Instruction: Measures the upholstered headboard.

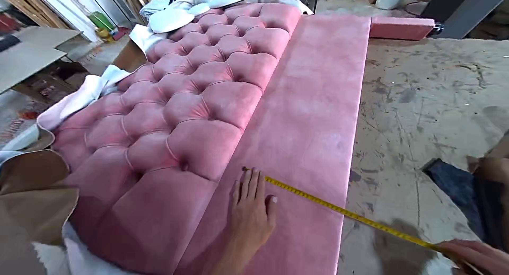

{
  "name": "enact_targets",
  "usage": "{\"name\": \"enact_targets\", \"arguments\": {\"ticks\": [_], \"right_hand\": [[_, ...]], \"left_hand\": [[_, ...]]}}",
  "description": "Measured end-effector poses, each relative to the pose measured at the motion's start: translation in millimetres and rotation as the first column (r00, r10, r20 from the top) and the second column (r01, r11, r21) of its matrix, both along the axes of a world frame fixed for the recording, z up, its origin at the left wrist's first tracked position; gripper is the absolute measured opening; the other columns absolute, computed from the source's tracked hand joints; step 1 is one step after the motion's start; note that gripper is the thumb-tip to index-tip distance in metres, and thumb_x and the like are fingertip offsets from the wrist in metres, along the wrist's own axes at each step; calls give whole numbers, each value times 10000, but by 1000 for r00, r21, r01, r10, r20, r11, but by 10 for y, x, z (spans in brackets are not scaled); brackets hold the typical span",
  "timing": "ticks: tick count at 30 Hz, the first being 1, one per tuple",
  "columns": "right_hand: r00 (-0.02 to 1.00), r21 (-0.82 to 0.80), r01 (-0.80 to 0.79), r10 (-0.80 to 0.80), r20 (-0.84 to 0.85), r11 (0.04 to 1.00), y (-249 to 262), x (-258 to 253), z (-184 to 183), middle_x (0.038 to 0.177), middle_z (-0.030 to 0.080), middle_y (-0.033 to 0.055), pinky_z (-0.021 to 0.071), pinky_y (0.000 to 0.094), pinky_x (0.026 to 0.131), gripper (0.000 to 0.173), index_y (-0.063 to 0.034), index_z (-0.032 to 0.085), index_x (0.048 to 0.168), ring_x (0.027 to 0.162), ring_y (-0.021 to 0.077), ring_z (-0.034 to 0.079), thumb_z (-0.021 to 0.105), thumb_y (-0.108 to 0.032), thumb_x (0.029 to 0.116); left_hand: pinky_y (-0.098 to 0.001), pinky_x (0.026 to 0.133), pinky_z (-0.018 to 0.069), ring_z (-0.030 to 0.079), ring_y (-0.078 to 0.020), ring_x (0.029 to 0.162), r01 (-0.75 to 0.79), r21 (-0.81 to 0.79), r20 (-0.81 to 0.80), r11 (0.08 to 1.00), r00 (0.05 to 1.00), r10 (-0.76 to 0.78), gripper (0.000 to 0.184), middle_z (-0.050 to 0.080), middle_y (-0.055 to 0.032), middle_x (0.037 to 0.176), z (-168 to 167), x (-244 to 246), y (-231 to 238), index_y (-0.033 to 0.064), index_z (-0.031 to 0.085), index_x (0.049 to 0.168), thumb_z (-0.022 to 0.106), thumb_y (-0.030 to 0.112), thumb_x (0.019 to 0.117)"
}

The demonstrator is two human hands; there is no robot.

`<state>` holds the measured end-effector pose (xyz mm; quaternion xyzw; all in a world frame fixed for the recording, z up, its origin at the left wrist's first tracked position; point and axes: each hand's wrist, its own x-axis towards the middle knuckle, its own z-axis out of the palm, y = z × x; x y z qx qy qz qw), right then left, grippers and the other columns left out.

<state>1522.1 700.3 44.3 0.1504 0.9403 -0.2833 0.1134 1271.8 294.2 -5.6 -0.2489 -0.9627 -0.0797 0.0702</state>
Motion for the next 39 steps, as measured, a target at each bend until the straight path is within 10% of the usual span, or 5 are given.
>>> {"name": "enact_targets", "arguments": {"ticks": [6,11,39], "right_hand": [[993,72,4,5,-122,997,-557,114,-354,1118,718,145,559,623,781,342,-141,768,1140,978,364,698,700,-212,812],[996,69,72,-75,42,995,-778,-15,-189,1152,710,56,556,559,864,303,-249,756,1203,1043,261,678,723,-233,903],[991,70,97,-103,82,993,-965,-123,-202,1146,698,28,546,530,819,337,-266,744,1229,1022,229,670,692,-243,896]], "left_hand": [[-583,1223,274,354,-320,1513,-21,29,-6,999,1000,21,691,433,-126,1603,-11,253,-697,61,499,1515,328,521,1029],[-596,1215,274,317,-383,1520,16,55,45,998,999,-19,735,375,-199,1619,5,229,-791,9,434,1535,314,521,1021],[-583,1246,167,238,-374,1553,-13,66,33,998,999,10,804,314,-211,1646,-99,136,-781,3,340,1578,235,557,1005]]}}
